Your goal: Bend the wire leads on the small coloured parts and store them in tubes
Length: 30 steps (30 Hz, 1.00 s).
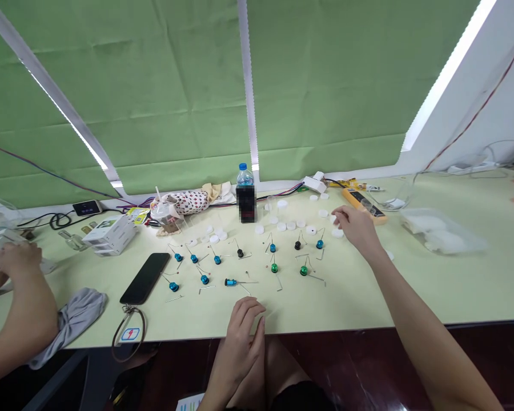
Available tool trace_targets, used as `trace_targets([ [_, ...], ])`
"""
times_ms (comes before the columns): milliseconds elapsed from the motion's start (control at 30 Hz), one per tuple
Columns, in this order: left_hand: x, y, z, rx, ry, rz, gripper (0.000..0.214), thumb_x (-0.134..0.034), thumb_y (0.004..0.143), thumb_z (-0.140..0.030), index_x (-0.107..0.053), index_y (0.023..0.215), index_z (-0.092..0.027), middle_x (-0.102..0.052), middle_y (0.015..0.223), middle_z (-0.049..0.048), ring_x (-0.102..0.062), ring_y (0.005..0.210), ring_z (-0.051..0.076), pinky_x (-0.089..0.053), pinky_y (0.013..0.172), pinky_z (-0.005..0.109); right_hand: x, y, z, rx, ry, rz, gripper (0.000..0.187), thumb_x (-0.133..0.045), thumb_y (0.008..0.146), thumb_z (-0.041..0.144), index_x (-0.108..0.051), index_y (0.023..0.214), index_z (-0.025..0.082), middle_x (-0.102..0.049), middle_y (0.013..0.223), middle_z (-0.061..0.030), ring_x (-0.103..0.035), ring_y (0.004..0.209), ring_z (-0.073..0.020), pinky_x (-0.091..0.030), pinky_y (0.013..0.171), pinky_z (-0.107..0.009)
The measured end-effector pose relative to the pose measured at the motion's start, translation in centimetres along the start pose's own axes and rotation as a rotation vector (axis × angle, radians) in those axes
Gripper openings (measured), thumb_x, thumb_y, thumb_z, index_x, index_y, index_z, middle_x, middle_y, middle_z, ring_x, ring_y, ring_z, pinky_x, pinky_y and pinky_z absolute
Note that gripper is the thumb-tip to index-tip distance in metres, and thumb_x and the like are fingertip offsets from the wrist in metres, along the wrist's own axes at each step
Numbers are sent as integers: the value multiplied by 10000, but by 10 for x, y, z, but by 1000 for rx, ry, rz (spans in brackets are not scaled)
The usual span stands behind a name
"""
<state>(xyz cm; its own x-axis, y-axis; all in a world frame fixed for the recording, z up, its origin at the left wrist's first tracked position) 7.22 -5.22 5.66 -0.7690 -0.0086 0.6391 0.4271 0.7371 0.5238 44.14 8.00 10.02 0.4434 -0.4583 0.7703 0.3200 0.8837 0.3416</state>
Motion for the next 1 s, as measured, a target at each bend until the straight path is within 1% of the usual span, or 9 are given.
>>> trace_targets([
  [133,-8,0,2,-31,23,-6,209,-449,843,-96,-562,993,-188,-589,982,86,-533,1007,222,-493,861,418,-1,-31,-13,-77,52,-36,338,-348,876,391,-624,917,201,-664,724,-17,-592,570,-142,-420,603,-273],
  [300,-15,-3,2,-25,13,-13,217,-450,839,-81,-558,992,-190,-586,981,78,-530,1000,210,-487,883,415,-29,-49,-12,-100,82,86,409,-405,835,532,-615,992,218,-652,767,-23,-587,623,-160,-415,610,-275],
  [400,-19,-3,-2,-38,11,-8,223,-447,836,-72,-551,999,-182,-586,974,79,-529,995,209,-487,882,415,-47,-50,-9,-69,9,95,394,-479,790,519,-610,1011,220,-647,795,-32,-588,716,-192,-403,633,-283],
  [567,-23,0,-9,-76,-3,-12,234,-446,833,-71,-552,1014,-173,-592,967,87,-526,1012,215,-483,885,415,-64,-44,-3,-34,-37,102,276,-447,799,417,-623,781,206,-655,752,-40,-577,702,-198,-382,644,-292],
  [700,-21,6,-10,-71,-93,-7,241,-442,843,-93,-576,1027,-172,-598,955,101,-532,1006,228,-475,881,425,-48,-47,9,-72,38,9,286,-443,815,419,-598,711,203,-610,607,-24,-544,601,-182,-374,617,-292],
  [767,-17,14,-9,-11,-210,-18,257,-430,865,-129,-591,1060,-177,-598,983,111,-538,1004,229,-465,886,428,-30,-54,22,-79,158,-71,298,-462,819,447,-603,739,196,-597,613,-27,-525,587,-173,-379,601,-287],
  [833,-13,28,-8,97,-380,-14,282,-420,890,-180,-596,1110,-192,-598,1054,118,-544,1023,225,-451,906,421,-11,-67,44,-52,357,-69,313,-482,821,474,-612,785,191,-596,678,-37,-513,607,-162,-391,583,-273],
  [933,-11,55,-12,274,-765,87,318,-454,896,-252,-570,1189,-205,-611,1124,114,-573,1028,217,-431,937,409,7,-96,90,67,636,186,302,-533,819,465,-614,721,191,-575,787,-40,-528,724,-163,-424,642,-267],
  [1000,-15,71,-18,348,-1084,231,368,-511,872,-277,-540,1225,-179,-641,1063,124,-615,949,219,-461,882,406,10,-118,120,144,755,370,293,-561,818,436,-621,677,187,-540,772,-30,-527,744,-161,-435,681,-280],
])
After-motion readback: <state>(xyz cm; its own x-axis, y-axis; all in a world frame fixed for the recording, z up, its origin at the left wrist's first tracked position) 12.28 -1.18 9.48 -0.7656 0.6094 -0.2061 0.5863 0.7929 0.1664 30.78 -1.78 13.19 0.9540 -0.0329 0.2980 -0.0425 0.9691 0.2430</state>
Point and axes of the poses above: each hand's wrist, its own y-axis towards the middle knuckle, its own x-axis out of the back of the hand, z = x × y, the point moved 2 cm from there along y, towards the middle knuckle
